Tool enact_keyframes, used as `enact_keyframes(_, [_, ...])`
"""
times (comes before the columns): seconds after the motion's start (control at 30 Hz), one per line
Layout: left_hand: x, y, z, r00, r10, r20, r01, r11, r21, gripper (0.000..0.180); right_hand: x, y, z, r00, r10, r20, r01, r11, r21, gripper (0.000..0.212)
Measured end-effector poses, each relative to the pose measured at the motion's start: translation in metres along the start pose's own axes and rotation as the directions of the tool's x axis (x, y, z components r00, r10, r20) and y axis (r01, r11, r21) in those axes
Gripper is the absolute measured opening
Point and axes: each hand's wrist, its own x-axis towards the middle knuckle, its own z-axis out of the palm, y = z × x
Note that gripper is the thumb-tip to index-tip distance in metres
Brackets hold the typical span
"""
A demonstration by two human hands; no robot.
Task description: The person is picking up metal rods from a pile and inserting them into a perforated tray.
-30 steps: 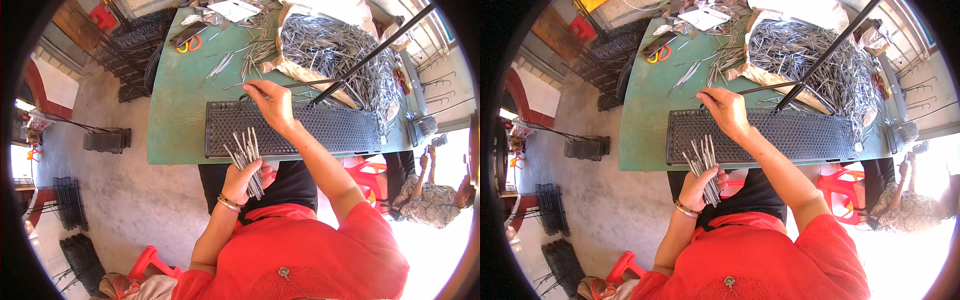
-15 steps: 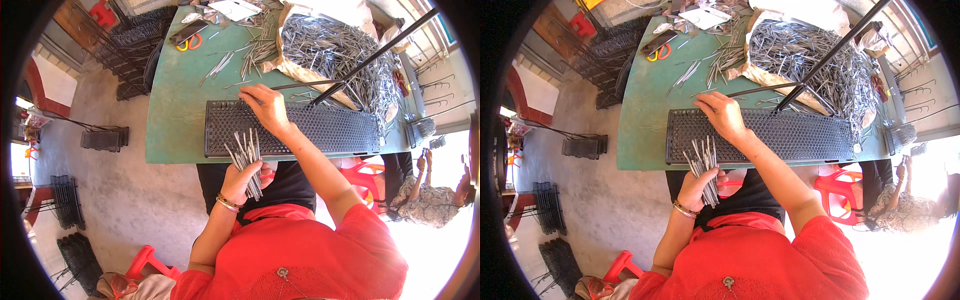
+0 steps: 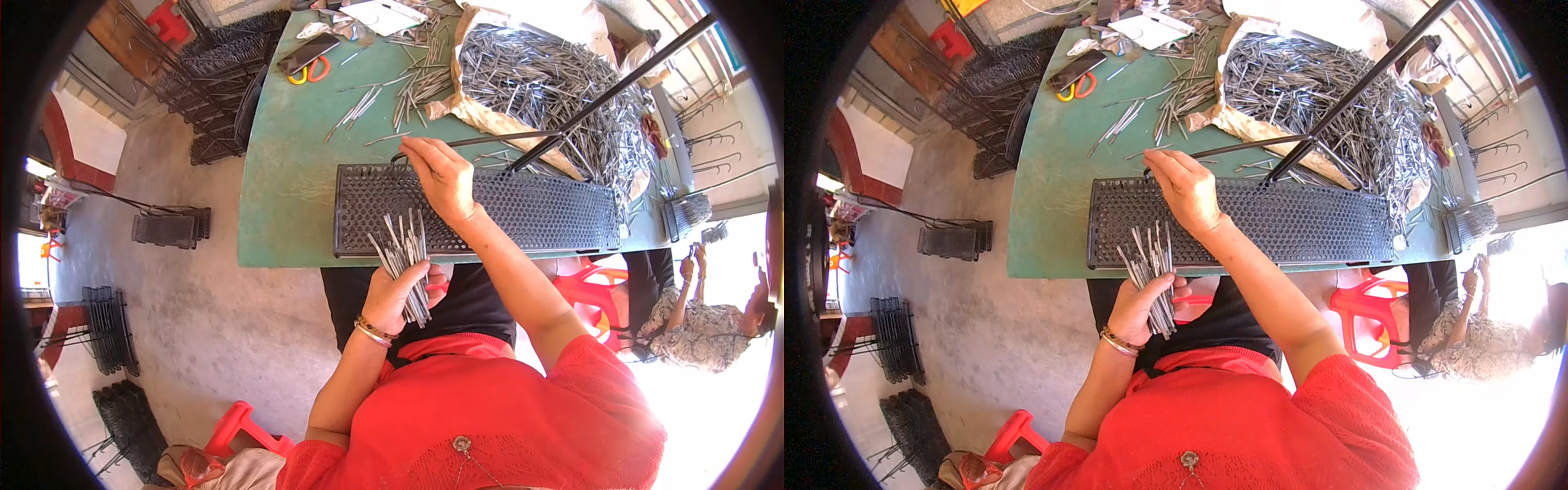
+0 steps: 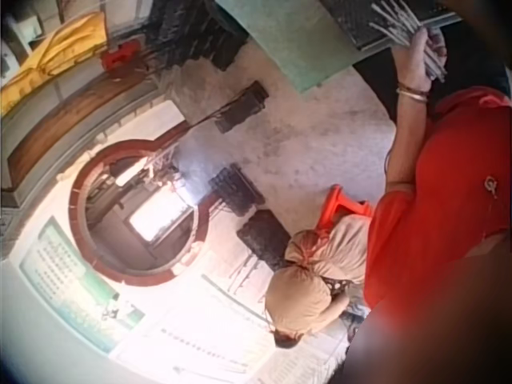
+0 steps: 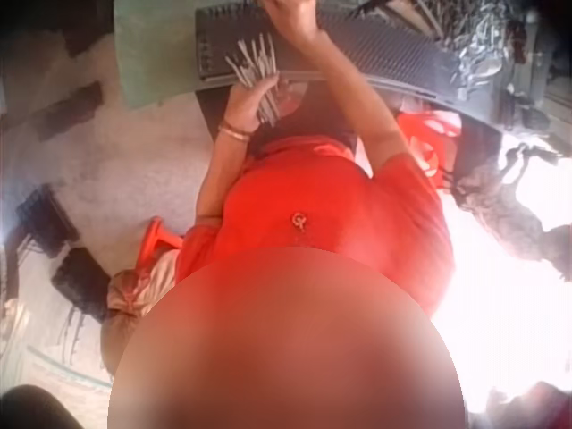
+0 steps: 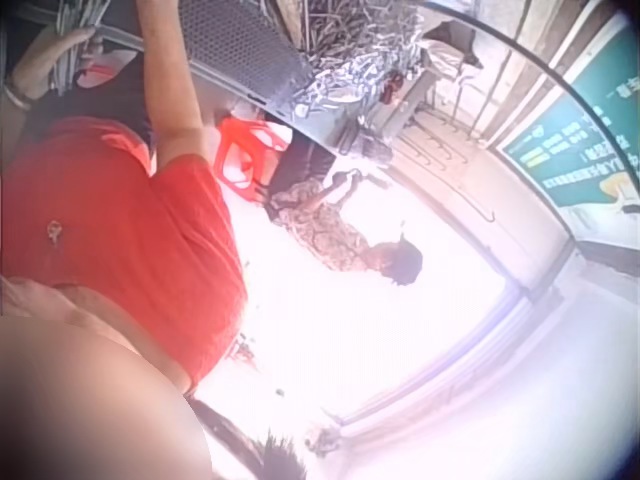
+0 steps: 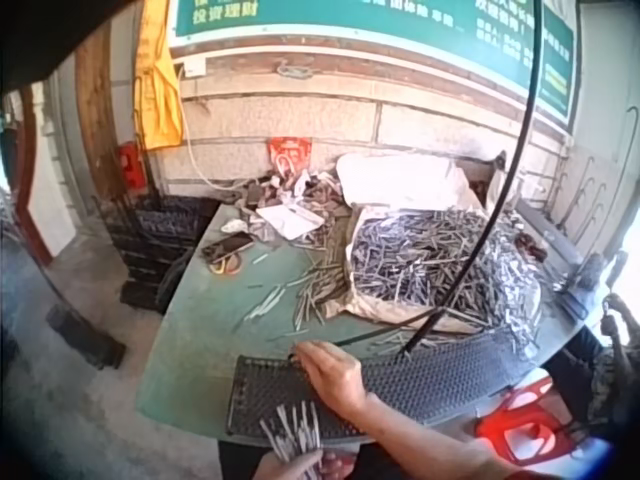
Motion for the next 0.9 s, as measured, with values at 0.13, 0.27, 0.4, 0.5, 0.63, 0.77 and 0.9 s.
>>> enact_keyframes(0.13, [0.001,-0.002,-0.003,1.0,-0.003,0.009,0.003,1.0,-0.017,0.02,-0.007,0.0,-0.003,0.999,0.04,-0.009,-0.041,0.998,-0.037,0.017])
enact_keyframes(0.27, [-0.002,-0.003,-0.001,1.0,0.016,-0.013,-0.016,1.0,-0.023,0.02,-0.011,0.001,-0.006,0.999,0.039,-0.015,-0.04,0.997,-0.073,0.018])
enact_keyframes(0.4, [-0.003,-0.001,-0.002,1.0,0.028,0.0,-0.028,0.999,-0.045,0.02,-0.013,0.003,-0.006,1.0,-0.01,0.005,0.01,0.998,-0.061,0.019])
enact_keyframes(0.5, [-0.003,-0.001,-0.003,0.999,0.041,0.017,-0.04,0.998,-0.05,0.021,-0.014,0.005,-0.008,0.997,-0.066,0.026,0.068,0.993,-0.098,0.02])
enact_keyframes(0.63, [-0.004,0.0,-0.003,0.999,0.044,0.018,-0.043,0.998,-0.052,0.021,-0.015,0.008,-0.004,0.99,-0.089,0.109,0.097,0.993,-0.069,0.02])
enact_keyframes(0.77, [-0.005,0.0,-0.004,0.997,0.066,0.035,-0.064,0.995,-0.075,0.022,-0.008,-0.003,-0.012,0.995,-0.087,0.048,0.093,0.987,-0.128,0.016])
enact_keyframes(0.9, [-0.006,0.001,-0.006,0.993,0.108,0.039,-0.105,0.992,-0.076,0.022,-0.004,-0.039,-0.043,0.739,0.473,0.48,-0.519,0.854,-0.043,0.036])
